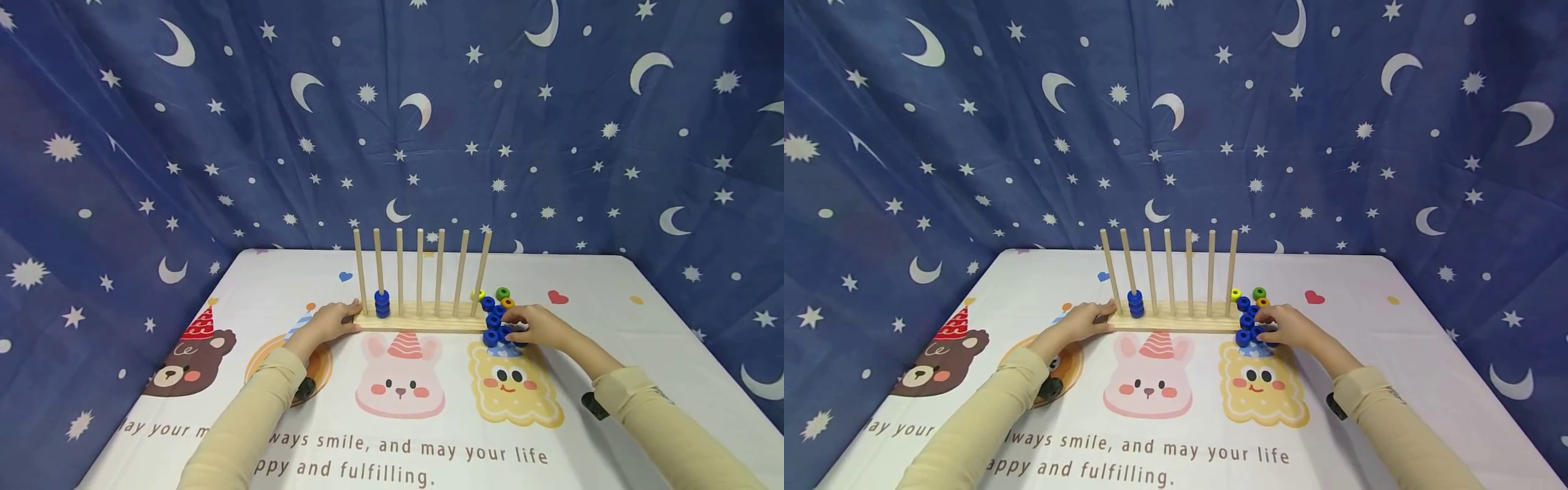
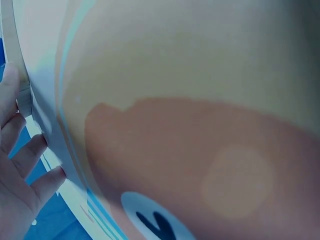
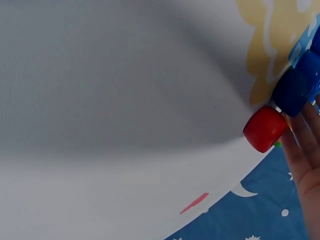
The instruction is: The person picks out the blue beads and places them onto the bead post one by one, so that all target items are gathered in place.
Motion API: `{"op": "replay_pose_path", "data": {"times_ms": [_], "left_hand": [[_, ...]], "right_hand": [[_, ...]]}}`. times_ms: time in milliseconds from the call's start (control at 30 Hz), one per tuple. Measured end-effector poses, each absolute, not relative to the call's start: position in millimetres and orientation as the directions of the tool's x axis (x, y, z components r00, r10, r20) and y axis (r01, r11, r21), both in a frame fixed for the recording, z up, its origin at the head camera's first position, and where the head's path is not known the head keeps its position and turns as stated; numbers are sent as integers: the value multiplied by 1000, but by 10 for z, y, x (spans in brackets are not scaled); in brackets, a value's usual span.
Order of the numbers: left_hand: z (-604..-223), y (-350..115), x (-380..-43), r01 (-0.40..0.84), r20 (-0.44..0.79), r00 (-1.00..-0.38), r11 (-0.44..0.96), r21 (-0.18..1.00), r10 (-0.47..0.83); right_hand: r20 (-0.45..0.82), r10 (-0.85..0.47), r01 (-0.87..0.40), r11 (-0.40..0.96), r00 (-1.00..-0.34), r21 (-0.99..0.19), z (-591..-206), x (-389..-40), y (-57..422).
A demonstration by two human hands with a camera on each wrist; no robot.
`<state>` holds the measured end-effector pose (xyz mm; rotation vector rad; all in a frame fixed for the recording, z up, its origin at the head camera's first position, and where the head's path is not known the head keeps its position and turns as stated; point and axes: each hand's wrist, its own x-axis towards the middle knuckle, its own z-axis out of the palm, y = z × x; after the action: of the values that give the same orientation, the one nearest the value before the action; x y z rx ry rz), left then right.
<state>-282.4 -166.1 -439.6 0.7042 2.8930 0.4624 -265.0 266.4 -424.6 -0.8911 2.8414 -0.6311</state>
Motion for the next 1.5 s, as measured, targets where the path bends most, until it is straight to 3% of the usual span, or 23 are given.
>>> {"op": "replay_pose_path", "data": {"times_ms": [1100, 1500], "left_hand": [[-4423, -1670, -2827, 420, -31, -888, 837, 351, 459], [-4398, -1662, -2818, 409, -40, -893, 845, 344, 448]], "right_hand": [[-23, -542, -489, 774, -840, -403, -4220, -2622, 2572], [24, -543, -506, 764, -839, -400, -4198, -2625, 2597]]}}
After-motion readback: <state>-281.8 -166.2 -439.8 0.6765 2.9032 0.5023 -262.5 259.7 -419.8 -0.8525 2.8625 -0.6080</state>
